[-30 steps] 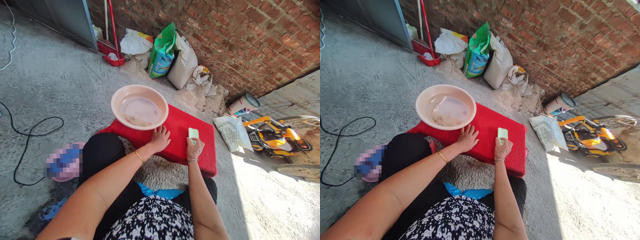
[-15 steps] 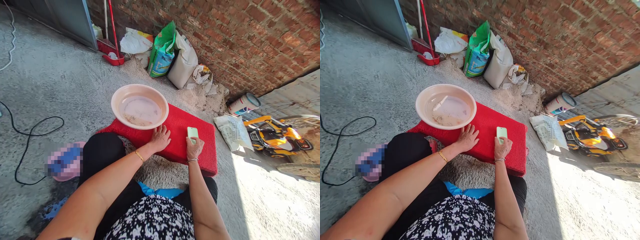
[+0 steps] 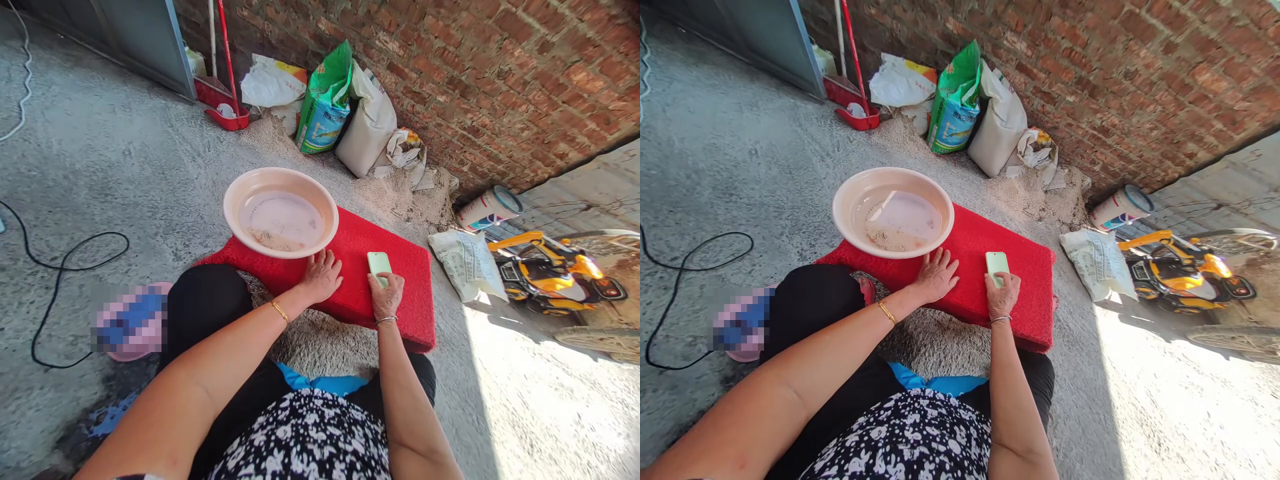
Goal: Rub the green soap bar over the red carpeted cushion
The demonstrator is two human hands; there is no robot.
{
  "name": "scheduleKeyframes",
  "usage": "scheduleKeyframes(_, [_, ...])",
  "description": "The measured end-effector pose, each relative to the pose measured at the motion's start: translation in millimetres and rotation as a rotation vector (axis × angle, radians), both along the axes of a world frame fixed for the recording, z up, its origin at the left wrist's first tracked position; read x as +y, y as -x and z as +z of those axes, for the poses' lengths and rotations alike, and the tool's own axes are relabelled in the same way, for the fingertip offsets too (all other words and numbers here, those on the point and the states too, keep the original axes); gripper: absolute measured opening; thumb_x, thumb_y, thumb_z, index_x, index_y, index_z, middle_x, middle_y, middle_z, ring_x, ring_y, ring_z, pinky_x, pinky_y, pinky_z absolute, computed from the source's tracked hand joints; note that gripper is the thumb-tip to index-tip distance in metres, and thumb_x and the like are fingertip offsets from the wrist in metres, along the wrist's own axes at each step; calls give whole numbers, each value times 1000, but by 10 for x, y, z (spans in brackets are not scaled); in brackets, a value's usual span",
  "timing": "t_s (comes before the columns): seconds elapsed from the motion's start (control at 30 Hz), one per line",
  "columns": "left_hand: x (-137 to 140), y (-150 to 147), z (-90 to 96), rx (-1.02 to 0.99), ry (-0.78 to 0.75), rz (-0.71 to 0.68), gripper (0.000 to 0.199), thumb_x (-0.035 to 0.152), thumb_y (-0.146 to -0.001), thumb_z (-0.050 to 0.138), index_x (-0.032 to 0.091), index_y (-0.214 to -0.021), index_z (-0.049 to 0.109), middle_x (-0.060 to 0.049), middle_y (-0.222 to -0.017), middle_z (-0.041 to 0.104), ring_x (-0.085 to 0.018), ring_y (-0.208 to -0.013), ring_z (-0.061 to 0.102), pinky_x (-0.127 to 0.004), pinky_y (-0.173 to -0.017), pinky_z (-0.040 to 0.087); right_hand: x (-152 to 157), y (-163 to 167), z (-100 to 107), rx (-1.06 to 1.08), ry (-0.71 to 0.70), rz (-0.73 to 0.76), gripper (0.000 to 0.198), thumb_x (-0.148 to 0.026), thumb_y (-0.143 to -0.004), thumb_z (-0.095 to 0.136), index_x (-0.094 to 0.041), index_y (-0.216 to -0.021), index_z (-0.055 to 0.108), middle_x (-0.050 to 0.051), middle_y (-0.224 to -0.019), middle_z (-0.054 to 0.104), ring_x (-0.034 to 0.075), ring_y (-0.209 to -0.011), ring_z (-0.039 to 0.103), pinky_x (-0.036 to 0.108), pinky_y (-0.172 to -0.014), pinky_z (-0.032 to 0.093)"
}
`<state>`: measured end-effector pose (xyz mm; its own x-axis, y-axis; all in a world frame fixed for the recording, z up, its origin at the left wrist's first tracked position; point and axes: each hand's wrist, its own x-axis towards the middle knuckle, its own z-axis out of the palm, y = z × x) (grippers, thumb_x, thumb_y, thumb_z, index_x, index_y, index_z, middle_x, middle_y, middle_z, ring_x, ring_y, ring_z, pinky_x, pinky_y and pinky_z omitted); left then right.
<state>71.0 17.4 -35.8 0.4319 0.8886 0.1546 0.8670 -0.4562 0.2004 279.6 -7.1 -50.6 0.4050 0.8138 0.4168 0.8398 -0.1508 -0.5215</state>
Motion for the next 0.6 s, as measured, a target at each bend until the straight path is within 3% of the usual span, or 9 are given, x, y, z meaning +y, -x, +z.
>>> scheduleKeyframes(0.1, [-6,0,10,-5,8,-1,48,43,-91,45,18,-132,52,-19,-142,43,-37,-135,34,-58,-107,27,2,-4,-5,-11,-1,23,33,-53,-73,62,-21,-81,65,5,-91,52,22,-94,51,35,-84,41])
scheduleKeyframes(0.3, [-12,3,26,-2,3,-2,48,42,-91,45,17,-131,52,-19,-142,44,-38,-134,34,-58,-105,30,15,-7,-11,20,-6,-84,34,-54,-73,61,-21,-82,65,5,-89,53,22,-91,51,35,-81,41])
scheduleKeyframes(0.5, [-12,0,21,26,-11,8,48,44,-91,44,19,-131,52,-18,-142,44,-36,-134,35,-56,-106,29,3,6,6,15,-2,55,34,-54,-73,62,-21,-80,65,5,-90,52,21,-93,52,34,-84,42])
scheduleKeyframes(0.6, [-13,0,14,33,-24,6,48,44,-92,44,18,-131,52,-18,-142,44,-37,-133,36,-56,-105,30,9,3,-5,11,-3,55,35,-54,-73,62,-20,-80,66,5,-91,53,21,-93,52,34,-84,42])
